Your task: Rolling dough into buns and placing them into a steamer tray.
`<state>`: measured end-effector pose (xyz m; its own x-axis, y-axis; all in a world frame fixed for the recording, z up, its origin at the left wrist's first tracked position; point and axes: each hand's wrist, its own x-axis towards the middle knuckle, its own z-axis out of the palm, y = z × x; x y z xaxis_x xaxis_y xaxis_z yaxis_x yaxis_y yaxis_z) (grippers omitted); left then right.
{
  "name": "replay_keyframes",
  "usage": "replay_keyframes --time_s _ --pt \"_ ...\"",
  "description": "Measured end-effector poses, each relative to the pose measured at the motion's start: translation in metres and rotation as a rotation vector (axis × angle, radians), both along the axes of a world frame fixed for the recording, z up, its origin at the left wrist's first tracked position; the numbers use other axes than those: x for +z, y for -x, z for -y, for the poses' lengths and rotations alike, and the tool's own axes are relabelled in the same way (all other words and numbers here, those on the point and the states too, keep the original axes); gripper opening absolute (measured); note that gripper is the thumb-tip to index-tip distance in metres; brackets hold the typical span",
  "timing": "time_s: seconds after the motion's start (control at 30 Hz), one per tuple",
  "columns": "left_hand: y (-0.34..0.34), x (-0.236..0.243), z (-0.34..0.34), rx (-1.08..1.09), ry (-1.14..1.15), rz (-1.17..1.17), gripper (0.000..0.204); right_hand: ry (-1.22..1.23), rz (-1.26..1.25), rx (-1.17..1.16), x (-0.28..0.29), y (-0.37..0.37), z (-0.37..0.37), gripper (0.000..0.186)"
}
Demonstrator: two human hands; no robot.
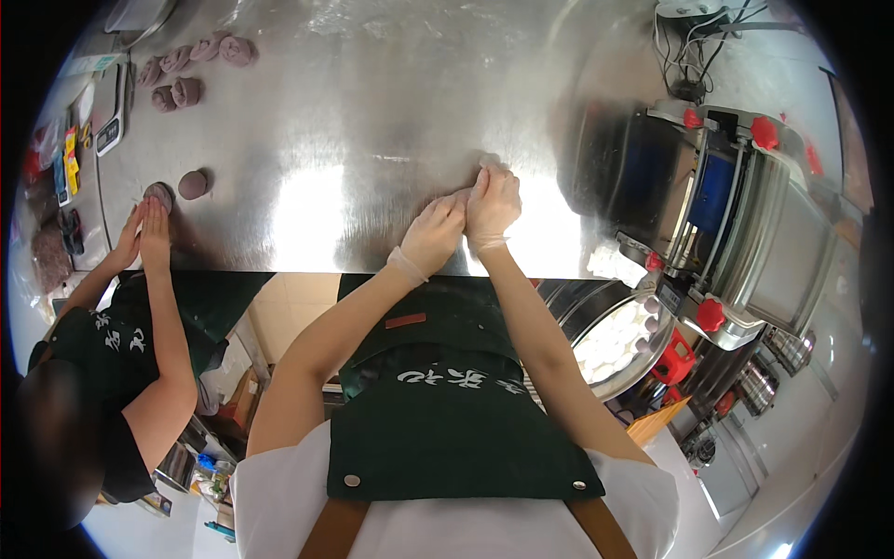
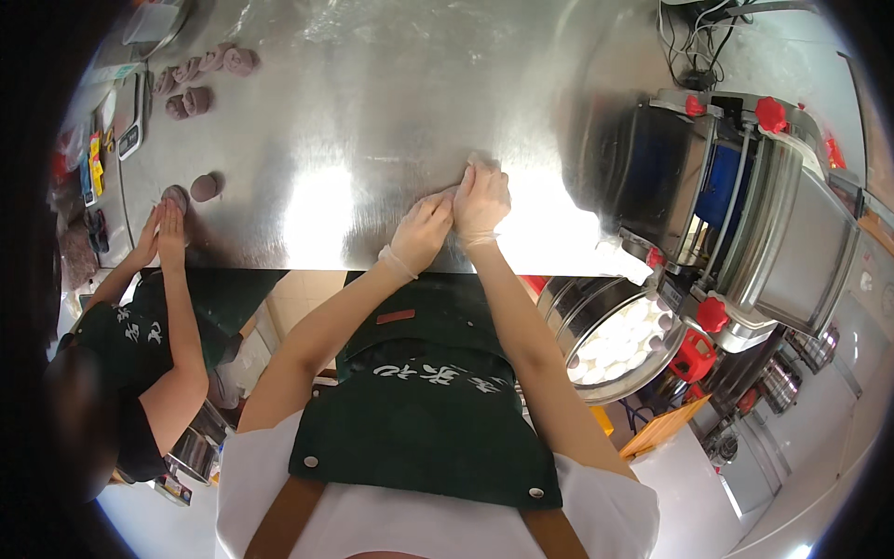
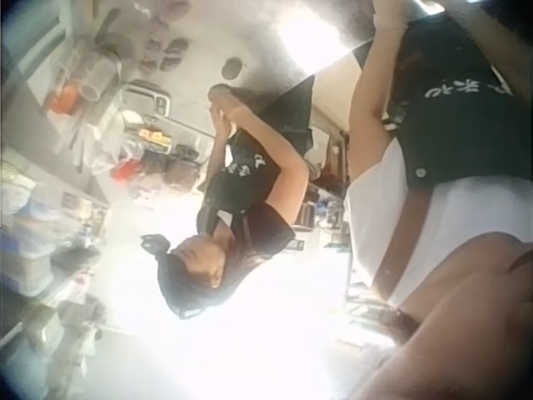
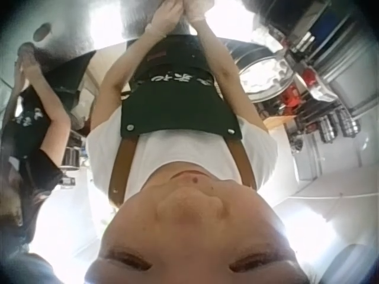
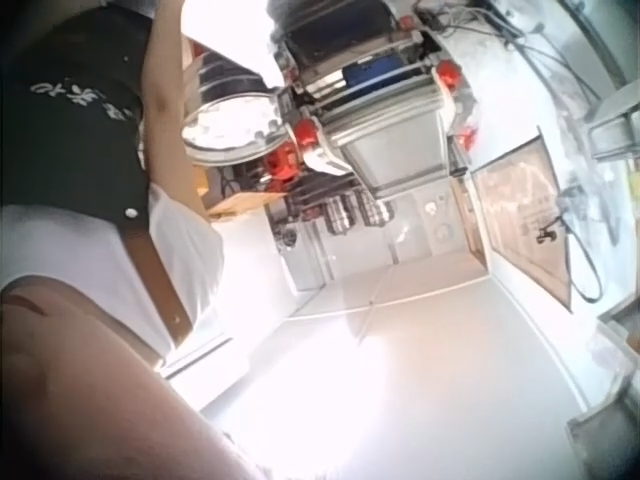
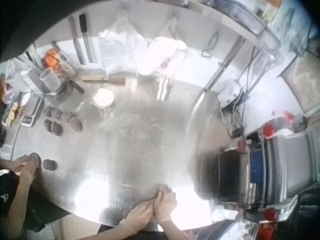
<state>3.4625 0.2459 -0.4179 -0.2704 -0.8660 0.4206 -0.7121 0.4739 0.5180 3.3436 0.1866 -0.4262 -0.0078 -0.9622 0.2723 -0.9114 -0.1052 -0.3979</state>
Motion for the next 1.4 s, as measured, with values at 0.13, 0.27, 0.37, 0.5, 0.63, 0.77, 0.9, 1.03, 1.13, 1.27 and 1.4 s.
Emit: replay_keyframes --time_s 0.13,0.27,0.37,0.5,0.63,0.77,0.9,1.03,1.13,1.27,1.4 --pt "-0.003 0.001 0.004 -0.047 -0.066 0.089 0.025 0.011 -0.039 -0.051 -0.009 -0.003 0.001 0.016" --pt "-0.009 0.016 0.037 -0.017 -0.441 -0.087 0.023 -0.382 0.353 -0.342 0.001 0.003 0.001 0.022" --pt "-0.009 0.023 0.062 -0.076 -0.513 0.012 0.021 -0.42 0.527 -0.419 0.015 0.006 -0.003 0.028" --pt "-0.013 0.019 0.053 -0.233 -0.579 0.057 0.022 -0.455 0.869 -0.511 0.022 0.003 -0.012 0.022" --pt "-0.027 0.006 0.017 -0.302 -0.352 -0.039 0.031 -0.152 0.274 -0.322 0.009 -0.008 -0.02 0.015" --pt "-0.035 -0.002 0.002 -0.265 -0.011 0.347 0.044 0.069 0.03 -0.157 -0.009 -0.019 -0.024 0.021" --pt "-0.034 0.008 0.014 -0.243 -0.058 0.408 0.044 -0.016 -0.059 -0.191 -0.011 -0.019 -0.021 0.021" --pt "-0.03 0.024 0.045 -0.257 -0.514 -0.012 0.042 -0.38 0.538 -0.64 0.01 -0.012 -0.026 0.028" --pt "-0.027 0.026 0.07 -0.317 -0.436 -0.033 0.034 -0.415 0.59 -0.653 0.025 -0.011 -0.032 0.033" --pt "-0.04 0.018 0.081 -0.595 -0.538 0.204 0.022 -0.527 1.13 -0.816 0.028 -0.024 -0.036 0.026" --pt "-0.054 0.006 0.064 -0.549 -0.36 0.024 0.022 -0.251 0.696 -0.679 0.011 -0.046 -0.035 0.018"
